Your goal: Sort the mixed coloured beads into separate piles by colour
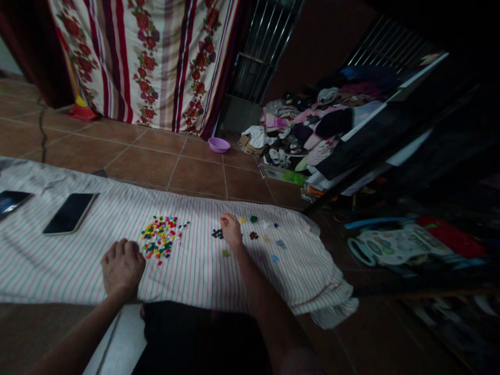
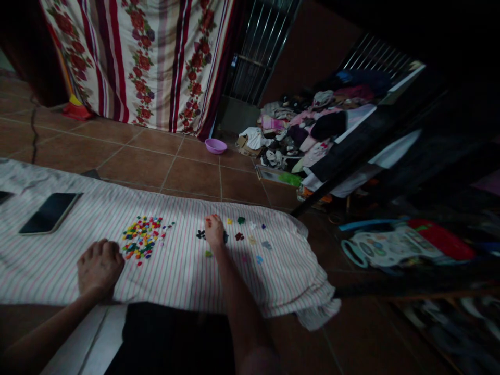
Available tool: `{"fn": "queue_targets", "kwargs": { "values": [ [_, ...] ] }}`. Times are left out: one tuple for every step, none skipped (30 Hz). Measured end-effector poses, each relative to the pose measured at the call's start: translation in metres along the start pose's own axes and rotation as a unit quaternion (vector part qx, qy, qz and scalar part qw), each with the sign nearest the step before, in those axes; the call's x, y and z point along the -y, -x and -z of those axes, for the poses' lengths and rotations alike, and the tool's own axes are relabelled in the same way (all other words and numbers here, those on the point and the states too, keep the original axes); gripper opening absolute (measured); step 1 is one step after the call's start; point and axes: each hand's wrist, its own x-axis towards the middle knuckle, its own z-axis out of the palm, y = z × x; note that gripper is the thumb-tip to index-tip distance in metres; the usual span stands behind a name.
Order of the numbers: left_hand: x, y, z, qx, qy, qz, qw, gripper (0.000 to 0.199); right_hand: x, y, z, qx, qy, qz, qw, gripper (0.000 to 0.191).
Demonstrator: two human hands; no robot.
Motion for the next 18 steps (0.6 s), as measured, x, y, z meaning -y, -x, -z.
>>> {"fn": "queue_targets", "kwargs": {
  "values": [
    [0.000, 0.000, -0.001, 0.002, 0.001, 0.002, 1.000, 0.028, -0.006, -0.008, 0.007, 0.010, 0.030, -0.020, 0.999, 0.022],
    [0.000, 0.000, -0.001, 0.004, 0.002, 0.005, 1.000, 0.028, -0.012, -0.015, 0.012, 0.025, 0.064, -0.039, 0.997, 0.024],
    [0.000, 0.000, -0.002, 0.006, 0.003, 0.007, 1.000, 0.028, -0.016, -0.020, 0.017, 0.041, 0.094, -0.056, 0.993, 0.025],
    [0.000, -0.001, -0.002, 0.008, 0.004, 0.008, 1.000, 0.028, -0.020, -0.024, 0.020, 0.055, 0.119, -0.070, 0.989, 0.025],
    [0.000, -0.001, -0.003, 0.009, 0.004, 0.008, 1.000, 0.029, -0.022, -0.027, 0.021, 0.065, 0.138, -0.082, 0.985, 0.025],
    [0.000, -0.001, -0.003, 0.009, 0.005, 0.007, 1.000, 0.029, -0.024, -0.029, 0.021, 0.071, 0.151, -0.091, 0.982, 0.025],
    [0.000, -0.001, -0.003, 0.009, 0.004, 0.007, 1.000, 0.029, -0.026, -0.030, 0.021, 0.073, 0.158, -0.097, 0.980, 0.025],
    [0.000, -0.001, -0.003, 0.009, 0.004, 0.006, 1.000, 0.029, -0.027, -0.031, 0.020, 0.073, 0.162, -0.102, 0.979, 0.025],
    [-0.001, -0.001, -0.003, 0.009, 0.004, 0.006, 1.000, 0.030, -0.027, -0.032, 0.018, 0.075, 0.166, -0.108, 0.977, 0.026],
    [-0.001, -0.001, -0.002, 0.007, 0.004, 0.005, 1.000, 0.030, -0.028, -0.032, 0.016, 0.077, 0.170, -0.112, 0.976, 0.027],
    [-0.001, -0.001, -0.002, 0.005, 0.004, 0.004, 1.000, 0.030, -0.028, -0.033, 0.014, 0.078, 0.173, -0.116, 0.975, 0.028],
    [-0.001, 0.000, -0.002, 0.003, 0.003, 0.003, 1.000, 0.030, -0.029, -0.034, 0.012, 0.078, 0.176, -0.119, 0.974, 0.028],
    [-0.001, 0.000, -0.002, 0.001, 0.003, 0.002, 1.000, 0.030, -0.029, -0.034, 0.010, 0.077, 0.178, -0.120, 0.974, 0.029],
    [-0.001, 0.000, -0.001, 0.000, 0.003, 0.001, 1.000, 0.030, -0.030, -0.034, 0.009, 0.074, 0.179, -0.121, 0.974, 0.028],
    [0.000, 0.000, -0.001, -0.001, 0.003, 0.001, 1.000, 0.030, -0.031, -0.035, 0.008, 0.071, 0.179, -0.120, 0.974, 0.028],
    [0.000, 0.000, -0.001, -0.001, 0.004, 0.000, 1.000, 0.030, -0.032, -0.035, 0.007, 0.068, 0.179, -0.118, 0.974, 0.027],
    [0.000, 0.000, -0.001, -0.001, 0.005, 0.000, 1.000, 0.030, -0.033, -0.035, 0.007, 0.064, 0.177, -0.115, 0.975, 0.027],
    [0.000, 0.000, -0.001, -0.002, 0.006, -0.001, 1.000, 0.029, -0.034, -0.035, 0.006, 0.061, 0.175, -0.110, 0.976, 0.026]
  ]
}}
